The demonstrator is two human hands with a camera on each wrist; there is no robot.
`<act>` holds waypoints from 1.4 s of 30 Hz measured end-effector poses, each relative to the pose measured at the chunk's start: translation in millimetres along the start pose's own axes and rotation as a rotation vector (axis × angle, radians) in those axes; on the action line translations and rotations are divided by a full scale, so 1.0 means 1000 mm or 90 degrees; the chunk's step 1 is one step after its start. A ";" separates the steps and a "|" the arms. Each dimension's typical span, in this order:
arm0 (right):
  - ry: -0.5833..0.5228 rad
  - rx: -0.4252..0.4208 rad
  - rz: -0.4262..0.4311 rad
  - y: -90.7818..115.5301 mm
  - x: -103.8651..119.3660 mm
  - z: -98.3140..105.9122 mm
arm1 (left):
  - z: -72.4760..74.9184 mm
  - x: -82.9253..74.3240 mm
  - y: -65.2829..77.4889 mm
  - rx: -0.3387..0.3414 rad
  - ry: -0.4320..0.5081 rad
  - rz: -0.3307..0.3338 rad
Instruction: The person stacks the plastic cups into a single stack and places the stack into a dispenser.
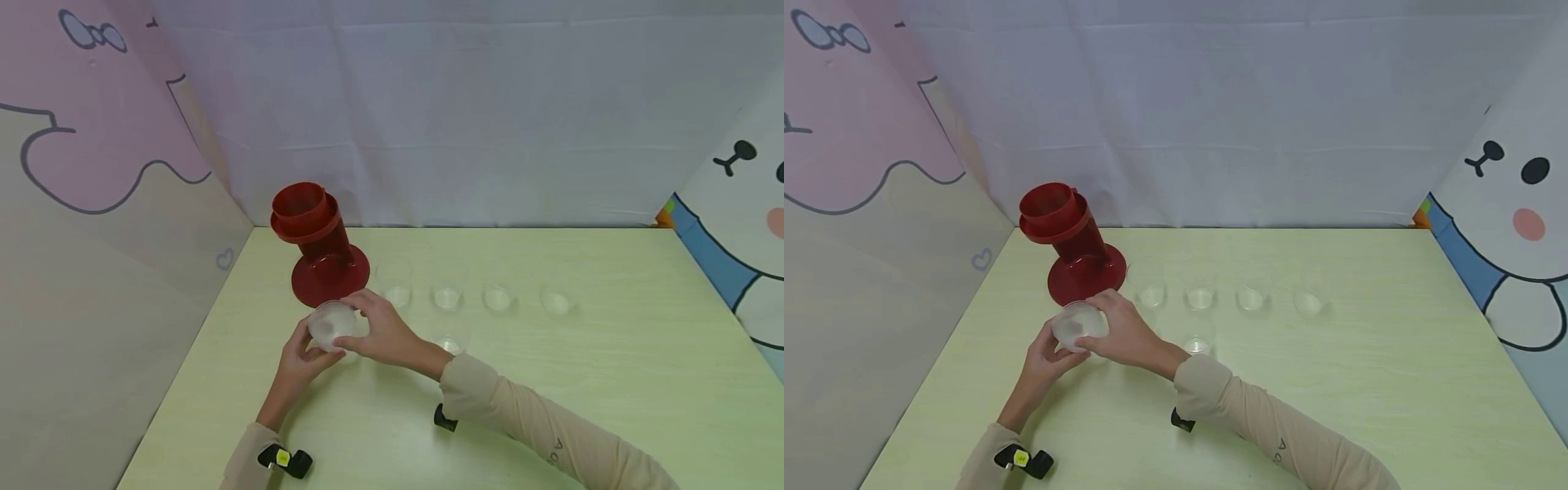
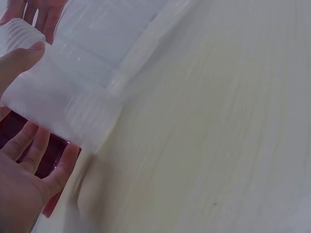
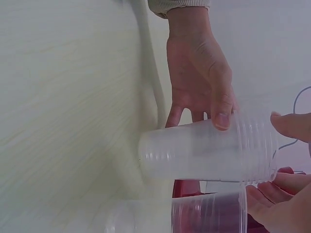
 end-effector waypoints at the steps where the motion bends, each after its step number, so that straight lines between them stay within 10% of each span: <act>1: 0.002 0.002 0.000 0.000 0.000 0.000 | 0.000 0.000 0.000 -0.001 -0.002 -0.001; 42: 0.013 -0.019 0.021 0.004 0.010 0.017 | -0.005 0.001 -0.004 0.019 -0.006 0.017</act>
Point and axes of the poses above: each hand's wrist, its own y-axis away from the middle knuckle, its own z-axis out of the back of the hand, x = y × z, the point moved 6 cm from there along -y, towards the middle knuckle, and after that the axes turned 7 degrees about z, right-handed, at the moved point
